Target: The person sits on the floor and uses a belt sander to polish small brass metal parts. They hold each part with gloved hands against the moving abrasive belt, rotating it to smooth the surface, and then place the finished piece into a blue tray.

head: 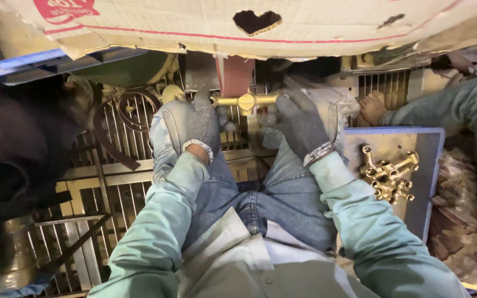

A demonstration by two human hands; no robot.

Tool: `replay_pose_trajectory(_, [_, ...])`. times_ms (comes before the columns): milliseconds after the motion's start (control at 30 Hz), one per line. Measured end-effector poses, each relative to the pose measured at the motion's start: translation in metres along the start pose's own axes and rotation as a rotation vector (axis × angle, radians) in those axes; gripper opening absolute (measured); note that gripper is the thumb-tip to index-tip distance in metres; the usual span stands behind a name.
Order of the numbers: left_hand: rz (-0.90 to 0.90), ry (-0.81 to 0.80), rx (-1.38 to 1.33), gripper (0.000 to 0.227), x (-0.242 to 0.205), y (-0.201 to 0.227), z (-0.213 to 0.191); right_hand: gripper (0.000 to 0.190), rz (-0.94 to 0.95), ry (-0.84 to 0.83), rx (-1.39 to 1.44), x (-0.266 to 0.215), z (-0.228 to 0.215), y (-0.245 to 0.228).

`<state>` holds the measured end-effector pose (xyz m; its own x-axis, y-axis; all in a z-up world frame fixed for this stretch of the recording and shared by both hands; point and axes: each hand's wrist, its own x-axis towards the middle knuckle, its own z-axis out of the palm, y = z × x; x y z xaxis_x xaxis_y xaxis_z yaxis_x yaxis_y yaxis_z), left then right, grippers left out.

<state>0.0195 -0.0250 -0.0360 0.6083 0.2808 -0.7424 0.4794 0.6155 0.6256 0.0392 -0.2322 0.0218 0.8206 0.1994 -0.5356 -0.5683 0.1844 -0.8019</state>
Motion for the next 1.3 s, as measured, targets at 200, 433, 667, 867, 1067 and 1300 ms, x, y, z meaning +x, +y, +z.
replay_pose_trajectory(200, [-0.105, -0.125, -0.163, 0.024, 0.031, -0.026, -0.001, 0.018, -0.248, 0.116, -0.327, -0.008, 0.015, -0.002])
replay_pose_trajectory(433, [-0.345, -0.027, -0.394, 0.035, 0.079, -0.079, 0.009, 0.019, -0.323, 0.228, -0.191, -0.013, 0.045, 0.008])
replay_pose_trajectory(667, [-0.029, -0.372, -0.445, 0.023, 0.091, -0.094, 0.039, 0.028, -0.501, 0.28, -0.512, -0.017, 0.074, 0.009])
replay_pose_trajectory(867, [0.002, -0.31, 0.169, 0.027, -0.013, -0.021, 0.002, 0.019, -0.407, 0.416, -0.449, -0.045, 0.039, -0.019])
replay_pose_trajectory(1067, [0.029, -0.498, -0.053, 0.029, -0.083, 0.035, -0.06, 0.04, -0.094, 0.028, 0.052, -0.046, 0.03, -0.005])
replay_pose_trajectory(1300, [0.063, -0.422, -0.205, 0.035, -0.059, 0.047, -0.077, 0.039, -0.1, 0.011, -0.039, -0.012, 0.052, 0.019])
